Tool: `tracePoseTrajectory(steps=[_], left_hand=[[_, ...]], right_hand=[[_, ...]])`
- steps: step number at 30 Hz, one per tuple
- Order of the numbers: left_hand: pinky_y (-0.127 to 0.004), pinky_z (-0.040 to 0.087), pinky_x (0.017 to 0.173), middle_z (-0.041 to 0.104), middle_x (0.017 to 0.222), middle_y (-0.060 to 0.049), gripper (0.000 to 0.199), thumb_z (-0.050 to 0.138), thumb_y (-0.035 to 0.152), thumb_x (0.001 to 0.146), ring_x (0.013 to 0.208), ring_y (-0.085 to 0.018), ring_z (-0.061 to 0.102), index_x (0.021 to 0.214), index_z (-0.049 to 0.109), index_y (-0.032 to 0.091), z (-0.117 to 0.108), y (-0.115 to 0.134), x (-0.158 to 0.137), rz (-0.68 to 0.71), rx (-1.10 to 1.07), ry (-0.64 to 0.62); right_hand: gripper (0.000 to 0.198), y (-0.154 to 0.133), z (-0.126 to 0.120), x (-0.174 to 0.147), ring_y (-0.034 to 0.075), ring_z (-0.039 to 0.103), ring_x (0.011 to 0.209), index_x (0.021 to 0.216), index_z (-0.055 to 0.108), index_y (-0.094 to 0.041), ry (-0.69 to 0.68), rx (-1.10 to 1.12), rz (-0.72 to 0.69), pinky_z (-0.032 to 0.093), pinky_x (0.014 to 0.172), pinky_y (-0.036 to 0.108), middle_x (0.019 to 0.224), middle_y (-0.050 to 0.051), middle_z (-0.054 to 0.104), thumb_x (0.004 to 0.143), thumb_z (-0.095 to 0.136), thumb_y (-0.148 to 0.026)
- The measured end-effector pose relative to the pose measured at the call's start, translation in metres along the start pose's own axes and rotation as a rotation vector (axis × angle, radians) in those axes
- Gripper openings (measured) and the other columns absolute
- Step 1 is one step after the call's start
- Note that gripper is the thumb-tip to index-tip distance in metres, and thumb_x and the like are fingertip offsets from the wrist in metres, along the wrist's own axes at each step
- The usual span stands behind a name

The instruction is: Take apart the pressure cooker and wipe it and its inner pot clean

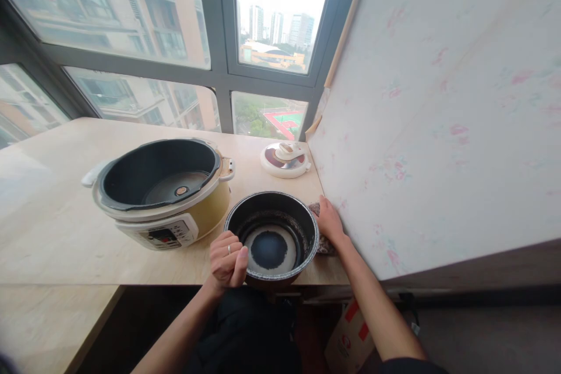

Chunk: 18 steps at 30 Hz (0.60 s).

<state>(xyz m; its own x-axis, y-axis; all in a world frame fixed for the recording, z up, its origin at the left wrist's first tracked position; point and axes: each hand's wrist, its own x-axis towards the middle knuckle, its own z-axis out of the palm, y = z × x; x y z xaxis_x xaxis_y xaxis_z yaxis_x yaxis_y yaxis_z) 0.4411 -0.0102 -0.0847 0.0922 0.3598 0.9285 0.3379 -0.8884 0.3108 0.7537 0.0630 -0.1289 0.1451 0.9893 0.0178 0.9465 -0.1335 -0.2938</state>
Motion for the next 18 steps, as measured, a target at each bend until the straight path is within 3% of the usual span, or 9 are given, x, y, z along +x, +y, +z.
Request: tracePoseTrajectory(steps=[4,7,12,16,18], left_hand=[[-0.034,0.018,0.055,0.022,0.050,0.004,0.038,0.049,0.004,0.080,0.050,-0.011,0.018,0.056,0.022,0.016,0.000,-0.005,-0.005,0.041,-0.005,-0.031],[-0.033,0.017,0.056,0.022,0.050,0.004,0.038,0.049,0.003,0.079,0.050,-0.011,0.017,0.057,0.022,0.016,0.000,-0.008,-0.005,0.056,-0.019,-0.031],[-0.034,0.018,0.055,0.021,0.050,0.004,0.038,0.049,0.005,0.080,0.049,-0.011,0.018,0.056,0.022,0.017,-0.001,-0.012,-0.008,0.063,-0.028,-0.058],[-0.034,0.018,0.056,0.022,0.050,0.004,0.037,0.049,0.005,0.078,0.048,-0.011,0.018,0.057,0.022,0.017,-0.002,-0.014,-0.011,0.076,-0.038,-0.065],[-0.034,0.018,0.056,0.022,0.049,0.004,0.036,0.049,0.005,0.078,0.048,-0.011,0.018,0.057,0.022,0.017,-0.002,-0.014,-0.012,0.078,-0.043,-0.065]], right_hand=[[0.074,-0.006,-0.010,-0.022,0.032,0.035,0.148,0.152,0.037,-0.006,0.180,0.190,-0.037,0.028,0.122,0.049,0.156,0.023,0.039,0.092,0.050,-0.048],[0.075,-0.020,-0.021,-0.049,0.029,0.036,0.148,0.152,0.041,-0.010,0.257,0.468,-0.025,0.026,0.124,0.049,0.157,0.019,0.041,0.094,0.047,-0.058],[0.075,-0.043,-0.036,-0.085,0.031,0.050,0.138,0.137,0.059,-0.020,0.002,0.953,0.118,0.038,0.117,0.049,0.146,0.014,0.055,0.087,0.054,-0.076],[0.064,-0.054,-0.035,-0.096,0.031,0.061,0.122,0.125,0.066,-0.018,-0.192,1.028,0.092,0.048,0.106,0.048,0.127,0.012,0.068,0.084,0.066,-0.066],[0.057,-0.056,-0.031,-0.098,0.029,0.064,0.115,0.122,0.066,-0.017,-0.197,1.005,0.121,0.049,0.103,0.046,0.118,0.010,0.071,0.083,0.068,-0.059]])
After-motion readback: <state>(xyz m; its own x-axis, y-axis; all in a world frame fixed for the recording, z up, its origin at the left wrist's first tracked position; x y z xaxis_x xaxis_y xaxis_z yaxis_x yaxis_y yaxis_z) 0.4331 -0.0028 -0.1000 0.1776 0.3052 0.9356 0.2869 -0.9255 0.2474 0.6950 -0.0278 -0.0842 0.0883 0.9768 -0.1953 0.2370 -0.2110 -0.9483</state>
